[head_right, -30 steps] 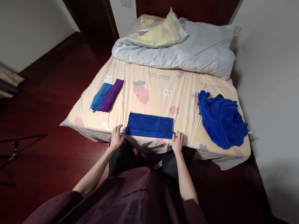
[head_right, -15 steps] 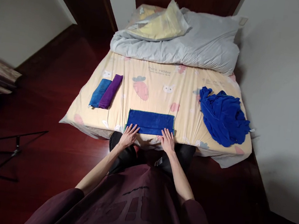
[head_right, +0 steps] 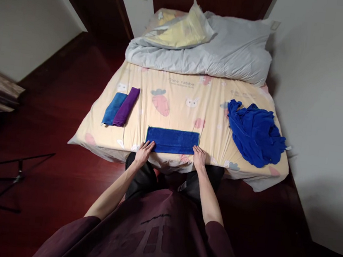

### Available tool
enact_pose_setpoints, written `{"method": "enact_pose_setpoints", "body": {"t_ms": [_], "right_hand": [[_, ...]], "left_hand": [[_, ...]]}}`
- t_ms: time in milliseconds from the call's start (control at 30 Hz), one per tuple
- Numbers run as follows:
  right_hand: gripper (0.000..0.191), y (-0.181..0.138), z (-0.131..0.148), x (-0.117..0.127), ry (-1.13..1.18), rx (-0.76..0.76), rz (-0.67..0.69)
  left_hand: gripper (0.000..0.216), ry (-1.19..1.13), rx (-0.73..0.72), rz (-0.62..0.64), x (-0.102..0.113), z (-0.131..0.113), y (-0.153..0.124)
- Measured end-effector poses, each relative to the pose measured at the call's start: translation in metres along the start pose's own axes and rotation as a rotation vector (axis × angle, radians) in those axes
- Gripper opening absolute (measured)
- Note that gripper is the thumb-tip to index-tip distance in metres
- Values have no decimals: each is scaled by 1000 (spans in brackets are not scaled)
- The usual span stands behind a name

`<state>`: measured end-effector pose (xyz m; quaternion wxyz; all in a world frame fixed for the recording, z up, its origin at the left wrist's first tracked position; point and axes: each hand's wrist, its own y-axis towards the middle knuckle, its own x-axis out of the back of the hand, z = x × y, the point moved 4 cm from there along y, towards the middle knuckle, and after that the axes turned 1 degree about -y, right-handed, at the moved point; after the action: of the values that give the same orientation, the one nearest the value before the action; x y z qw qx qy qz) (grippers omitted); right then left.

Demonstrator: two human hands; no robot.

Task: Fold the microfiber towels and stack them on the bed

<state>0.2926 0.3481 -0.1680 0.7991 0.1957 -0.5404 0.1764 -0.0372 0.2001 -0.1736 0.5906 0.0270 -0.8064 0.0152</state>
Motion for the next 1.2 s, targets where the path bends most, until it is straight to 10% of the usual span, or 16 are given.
{"method": "enact_pose_setpoints", "body": {"t_ms": [567, 1200], "right_hand": [[52, -39, -39, 3, 626, -139, -168], [14, -23, -59, -4, 581, -218, -159]], "left_hand": [[68, -548, 98, -238, -7, 34, -31], [24, -501, 274, -341, -7, 61, -25]]}}
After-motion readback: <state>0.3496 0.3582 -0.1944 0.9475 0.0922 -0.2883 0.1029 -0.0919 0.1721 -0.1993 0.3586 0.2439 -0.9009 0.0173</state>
